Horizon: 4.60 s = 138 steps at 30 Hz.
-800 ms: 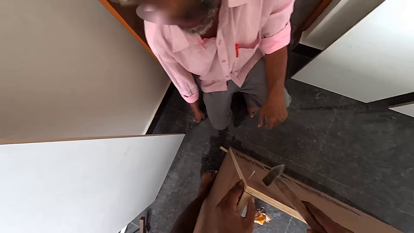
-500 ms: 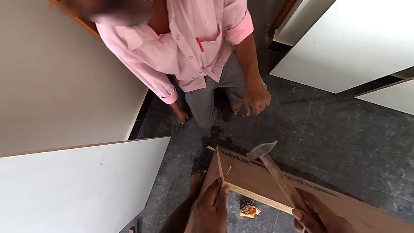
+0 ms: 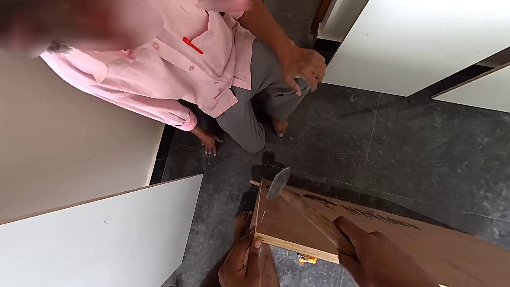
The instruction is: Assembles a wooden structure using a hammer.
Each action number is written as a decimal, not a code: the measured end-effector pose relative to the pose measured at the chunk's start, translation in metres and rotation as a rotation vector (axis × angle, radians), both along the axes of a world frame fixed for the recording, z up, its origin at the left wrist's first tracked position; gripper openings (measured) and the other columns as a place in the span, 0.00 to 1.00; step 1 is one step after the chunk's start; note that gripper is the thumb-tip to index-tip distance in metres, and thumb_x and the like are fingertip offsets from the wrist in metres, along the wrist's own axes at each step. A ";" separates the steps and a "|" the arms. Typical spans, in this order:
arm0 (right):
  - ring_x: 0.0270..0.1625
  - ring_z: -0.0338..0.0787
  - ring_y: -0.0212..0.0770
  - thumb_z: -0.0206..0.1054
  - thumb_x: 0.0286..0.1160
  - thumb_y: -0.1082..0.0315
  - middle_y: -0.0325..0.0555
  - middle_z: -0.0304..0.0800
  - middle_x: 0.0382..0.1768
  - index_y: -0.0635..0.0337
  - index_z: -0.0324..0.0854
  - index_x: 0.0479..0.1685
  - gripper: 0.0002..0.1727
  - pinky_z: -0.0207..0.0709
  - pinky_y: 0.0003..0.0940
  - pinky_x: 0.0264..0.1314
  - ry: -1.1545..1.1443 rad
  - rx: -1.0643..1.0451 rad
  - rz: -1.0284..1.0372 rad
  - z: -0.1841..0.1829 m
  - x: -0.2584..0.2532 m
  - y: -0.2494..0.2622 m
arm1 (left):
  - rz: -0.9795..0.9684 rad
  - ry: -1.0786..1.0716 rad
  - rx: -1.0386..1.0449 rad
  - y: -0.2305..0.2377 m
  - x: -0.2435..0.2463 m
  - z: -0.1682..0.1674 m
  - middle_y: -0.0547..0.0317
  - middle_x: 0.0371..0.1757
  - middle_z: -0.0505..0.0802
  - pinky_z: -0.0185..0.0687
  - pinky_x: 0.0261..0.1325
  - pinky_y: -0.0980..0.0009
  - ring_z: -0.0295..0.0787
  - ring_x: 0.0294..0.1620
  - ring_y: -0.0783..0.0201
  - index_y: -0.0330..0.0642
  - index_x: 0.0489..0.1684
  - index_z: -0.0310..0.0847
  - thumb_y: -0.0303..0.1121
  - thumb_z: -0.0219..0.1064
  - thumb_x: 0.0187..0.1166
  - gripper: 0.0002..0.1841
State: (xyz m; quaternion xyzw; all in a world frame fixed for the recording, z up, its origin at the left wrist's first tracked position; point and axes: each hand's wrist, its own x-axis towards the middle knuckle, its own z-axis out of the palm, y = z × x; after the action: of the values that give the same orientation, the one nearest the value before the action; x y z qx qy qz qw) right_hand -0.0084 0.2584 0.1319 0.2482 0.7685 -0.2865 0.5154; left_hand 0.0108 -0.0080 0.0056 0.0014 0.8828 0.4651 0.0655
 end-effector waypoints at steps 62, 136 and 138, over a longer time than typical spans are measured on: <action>0.43 0.92 0.66 0.65 0.77 0.67 0.63 0.91 0.38 0.57 0.74 0.72 0.23 0.82 0.65 0.42 -0.067 -0.032 -0.005 0.010 -0.018 -0.015 | -0.005 -0.021 0.073 -0.001 -0.001 0.000 0.55 0.47 0.98 0.88 0.62 0.79 0.94 0.54 0.74 0.33 0.41 0.93 0.33 0.68 0.80 0.11; 0.37 0.92 0.58 0.64 0.76 0.66 0.59 0.89 0.34 0.62 0.74 0.71 0.23 0.85 0.58 0.40 0.087 0.081 -0.226 0.008 -0.005 -0.038 | 0.061 -0.029 0.148 -0.017 0.006 -0.013 0.50 0.46 0.95 0.87 0.48 0.79 0.93 0.49 0.69 0.33 0.32 0.91 0.26 0.59 0.72 0.12; 0.55 0.91 0.66 0.65 0.78 0.66 0.65 0.89 0.50 0.58 0.71 0.74 0.24 0.81 0.67 0.54 -0.227 -0.070 0.028 0.006 -0.015 -0.037 | 0.067 -0.063 0.183 -0.013 0.004 -0.007 0.54 0.46 0.94 0.86 0.50 0.81 0.91 0.51 0.72 0.36 0.30 0.87 0.24 0.57 0.70 0.10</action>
State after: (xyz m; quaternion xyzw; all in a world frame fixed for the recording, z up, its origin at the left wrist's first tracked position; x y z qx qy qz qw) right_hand -0.0231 0.2217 0.1377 0.2502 0.6983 -0.2759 0.6113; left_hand 0.0149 -0.0215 -0.0010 -0.0370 0.8337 0.5455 0.0774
